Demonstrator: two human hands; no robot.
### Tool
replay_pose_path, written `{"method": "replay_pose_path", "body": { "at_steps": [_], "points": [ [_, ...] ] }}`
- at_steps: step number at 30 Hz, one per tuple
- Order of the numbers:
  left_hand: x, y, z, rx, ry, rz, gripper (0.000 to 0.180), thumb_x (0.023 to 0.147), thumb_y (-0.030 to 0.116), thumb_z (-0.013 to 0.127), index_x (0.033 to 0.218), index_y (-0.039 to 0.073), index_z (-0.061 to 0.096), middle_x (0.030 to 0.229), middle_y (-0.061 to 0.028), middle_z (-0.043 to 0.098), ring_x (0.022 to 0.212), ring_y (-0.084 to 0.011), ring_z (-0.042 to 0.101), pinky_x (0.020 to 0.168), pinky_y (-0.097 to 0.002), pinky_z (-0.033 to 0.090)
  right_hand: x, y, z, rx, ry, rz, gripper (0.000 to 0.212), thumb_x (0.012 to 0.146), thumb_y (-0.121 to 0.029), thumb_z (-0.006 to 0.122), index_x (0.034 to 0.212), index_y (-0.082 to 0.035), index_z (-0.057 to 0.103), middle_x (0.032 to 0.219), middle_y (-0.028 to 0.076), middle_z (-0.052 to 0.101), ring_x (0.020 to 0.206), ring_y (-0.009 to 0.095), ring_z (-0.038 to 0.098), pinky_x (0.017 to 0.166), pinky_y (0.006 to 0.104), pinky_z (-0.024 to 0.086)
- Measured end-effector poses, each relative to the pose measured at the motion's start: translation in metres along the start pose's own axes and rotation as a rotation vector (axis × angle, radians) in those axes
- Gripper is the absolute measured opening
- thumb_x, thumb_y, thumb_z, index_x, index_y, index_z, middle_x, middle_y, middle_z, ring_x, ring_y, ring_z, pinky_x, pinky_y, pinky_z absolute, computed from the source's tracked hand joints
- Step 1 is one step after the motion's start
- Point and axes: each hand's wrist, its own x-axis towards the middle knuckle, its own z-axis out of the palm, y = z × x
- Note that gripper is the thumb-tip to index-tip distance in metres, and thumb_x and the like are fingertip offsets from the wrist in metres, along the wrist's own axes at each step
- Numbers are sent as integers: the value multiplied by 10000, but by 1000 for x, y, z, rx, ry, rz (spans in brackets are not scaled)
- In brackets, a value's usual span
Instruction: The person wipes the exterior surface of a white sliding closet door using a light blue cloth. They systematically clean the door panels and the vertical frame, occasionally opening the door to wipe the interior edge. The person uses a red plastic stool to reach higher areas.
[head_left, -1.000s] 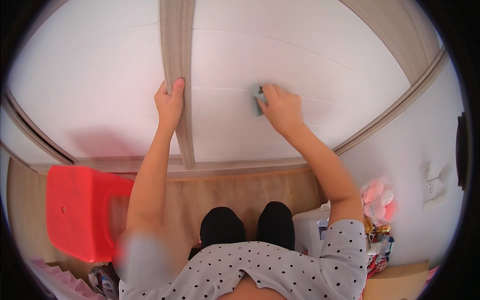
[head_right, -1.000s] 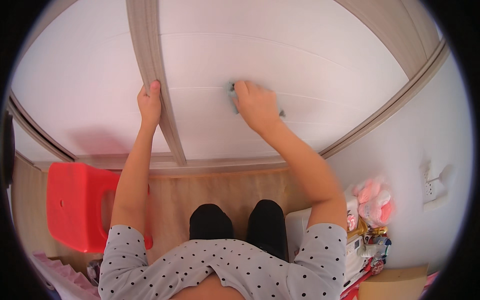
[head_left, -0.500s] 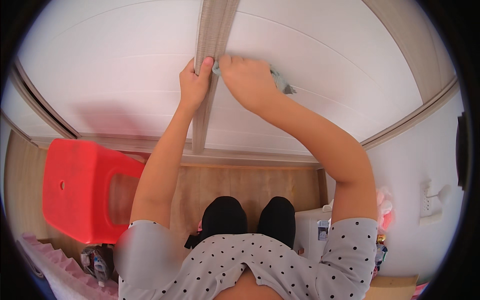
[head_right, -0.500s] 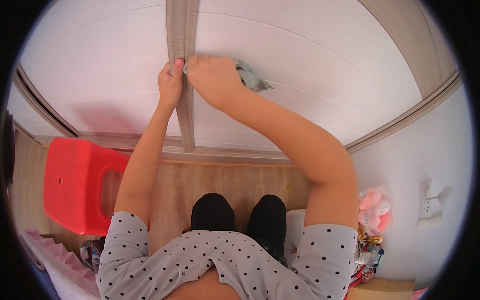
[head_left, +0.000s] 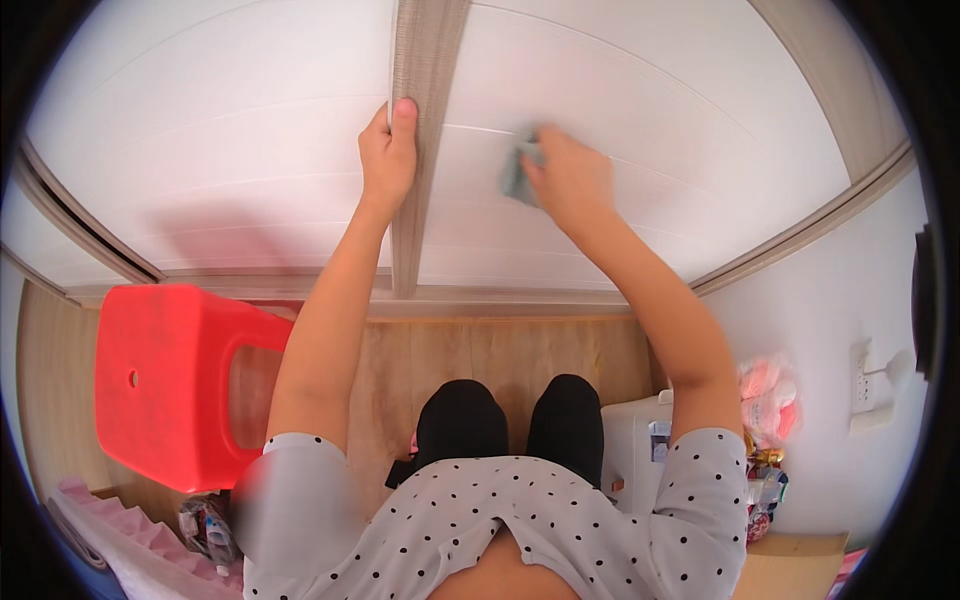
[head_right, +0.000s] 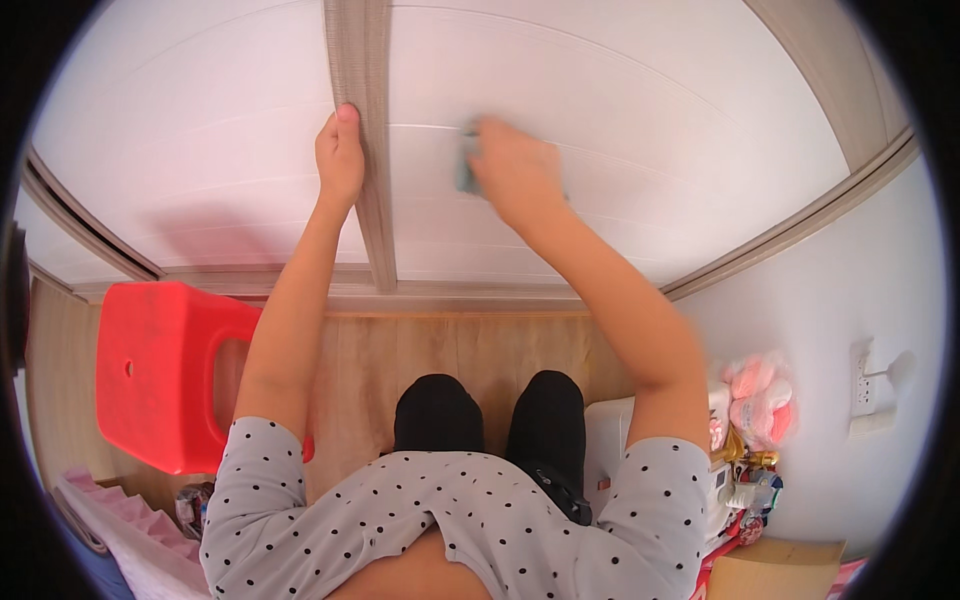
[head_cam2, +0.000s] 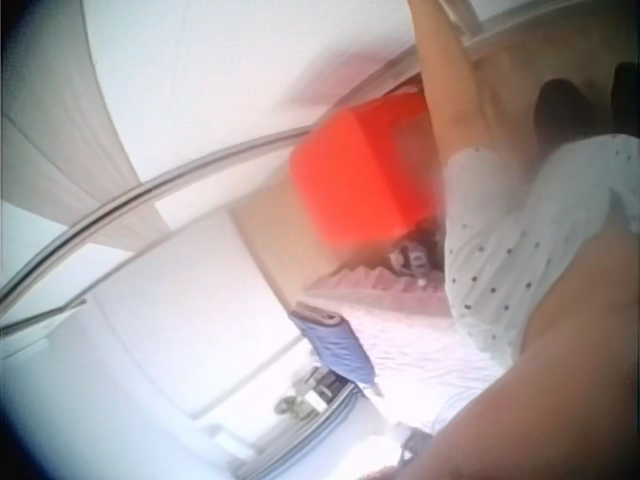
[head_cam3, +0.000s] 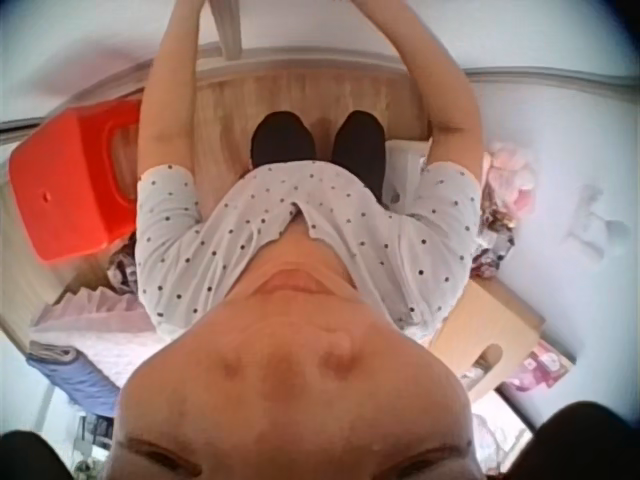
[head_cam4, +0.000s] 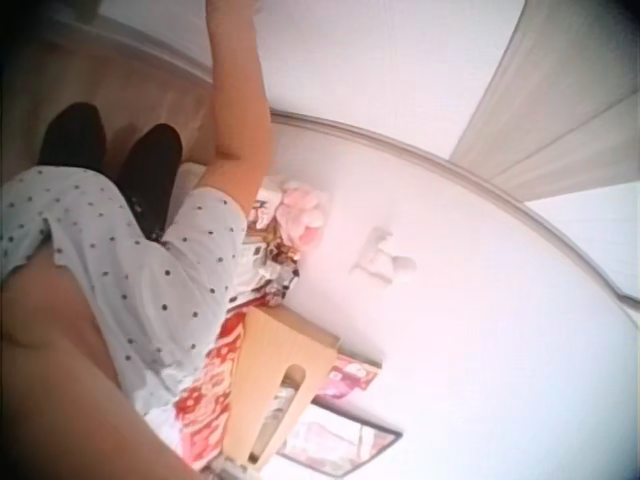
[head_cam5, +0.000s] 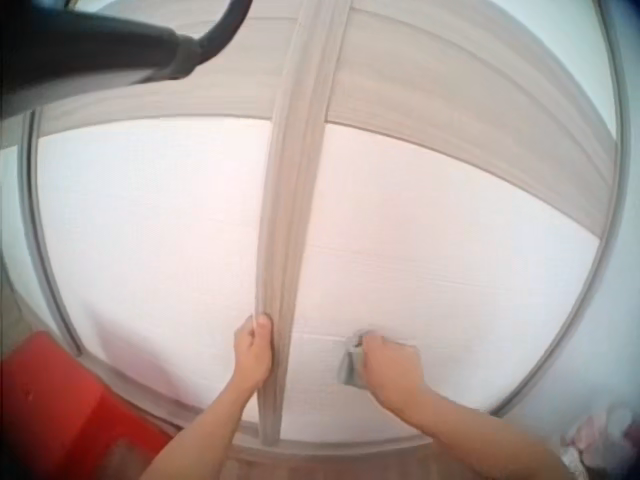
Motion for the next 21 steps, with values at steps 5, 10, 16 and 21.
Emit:
{"method": "replay_pose_path", "body": {
  "at_steps": [5,10,16,21],
  "points": [
    [2,-5,2,8,30,33,533,871,528,449,641,48,416,567,48,345,562,-64,300,491,-236,273,-74,27,28,372,-133,407,239,744,-164,609,921,-11,560,772,170,615,698,354,589,595,408,466],
    [5,-12,2,9,33,70,545,865,542,449,615,64,375,557,51,324,562,-64,288,494,-235,266,-82,3,76,339,-64,285,218,765,-168,602,907,-11,551,703,175,599,633,348,577,552,411,454],
    [3,-7,0,46,44,63,550,865,548,444,608,67,373,569,48,330,578,-63,290,510,-235,270,-79,-3,93,371,58,440,168,802,-180,599,761,-20,567,556,132,521,500,235,518,472,342,401],
    [2,-9,4,16,56,74,547,868,545,443,613,64,391,577,51,345,590,-62,304,522,-230,282,-85,-32,130,955,78,822,304,814,-210,596,625,23,548,499,65,507,464,136,447,457,316,370]
  ]
}}
